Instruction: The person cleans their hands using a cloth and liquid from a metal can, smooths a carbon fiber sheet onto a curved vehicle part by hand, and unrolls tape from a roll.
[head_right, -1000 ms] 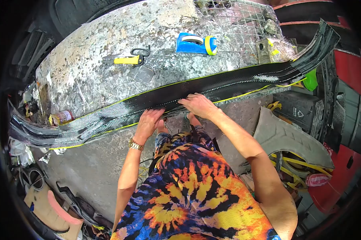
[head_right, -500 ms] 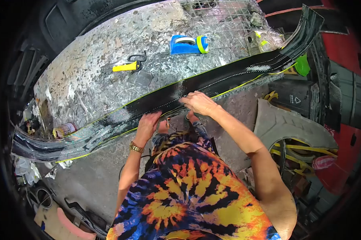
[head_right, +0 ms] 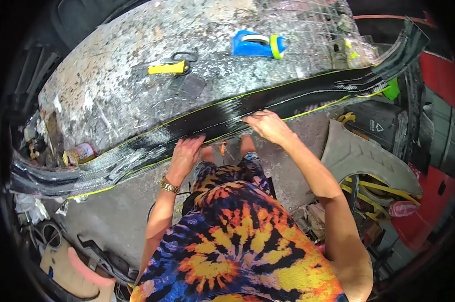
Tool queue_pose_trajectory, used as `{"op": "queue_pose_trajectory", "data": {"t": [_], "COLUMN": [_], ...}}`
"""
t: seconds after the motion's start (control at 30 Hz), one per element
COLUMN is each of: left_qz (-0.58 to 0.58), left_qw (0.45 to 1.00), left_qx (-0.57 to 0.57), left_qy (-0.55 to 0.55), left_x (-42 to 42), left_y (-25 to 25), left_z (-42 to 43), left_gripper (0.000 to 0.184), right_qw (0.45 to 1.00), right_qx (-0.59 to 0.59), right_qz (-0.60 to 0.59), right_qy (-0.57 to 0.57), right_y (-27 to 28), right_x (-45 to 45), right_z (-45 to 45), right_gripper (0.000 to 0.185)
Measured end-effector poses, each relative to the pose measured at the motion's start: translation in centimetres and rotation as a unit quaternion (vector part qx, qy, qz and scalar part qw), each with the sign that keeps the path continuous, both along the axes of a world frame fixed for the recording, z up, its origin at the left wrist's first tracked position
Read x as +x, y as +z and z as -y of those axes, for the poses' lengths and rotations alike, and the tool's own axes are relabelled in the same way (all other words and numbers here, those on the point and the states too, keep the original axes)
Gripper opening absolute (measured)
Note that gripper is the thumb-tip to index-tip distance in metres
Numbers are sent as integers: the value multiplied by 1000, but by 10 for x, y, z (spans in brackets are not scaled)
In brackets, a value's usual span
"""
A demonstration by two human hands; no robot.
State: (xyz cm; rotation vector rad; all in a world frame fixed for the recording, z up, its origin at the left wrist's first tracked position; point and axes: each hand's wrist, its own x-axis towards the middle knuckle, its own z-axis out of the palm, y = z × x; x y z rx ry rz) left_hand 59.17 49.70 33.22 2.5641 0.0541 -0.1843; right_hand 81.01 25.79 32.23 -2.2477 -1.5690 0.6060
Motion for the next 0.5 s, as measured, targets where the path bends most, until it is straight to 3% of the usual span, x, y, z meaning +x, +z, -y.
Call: {"op": "queue_pose_trajectory", "data": {"t": [0.5], "left_qz": [-4], "left_qw": [999], "left_qx": [41], "left_qy": [34], "left_x": [-43], "left_y": [12], "left_z": [-37], "left_gripper": [37], "right_qw": [999], "right_qx": [3], "right_qz": [-26], "right_qy": [-19], "right_y": [11], "right_x": [3], "right_z": [-2], "right_gripper": [24]}}
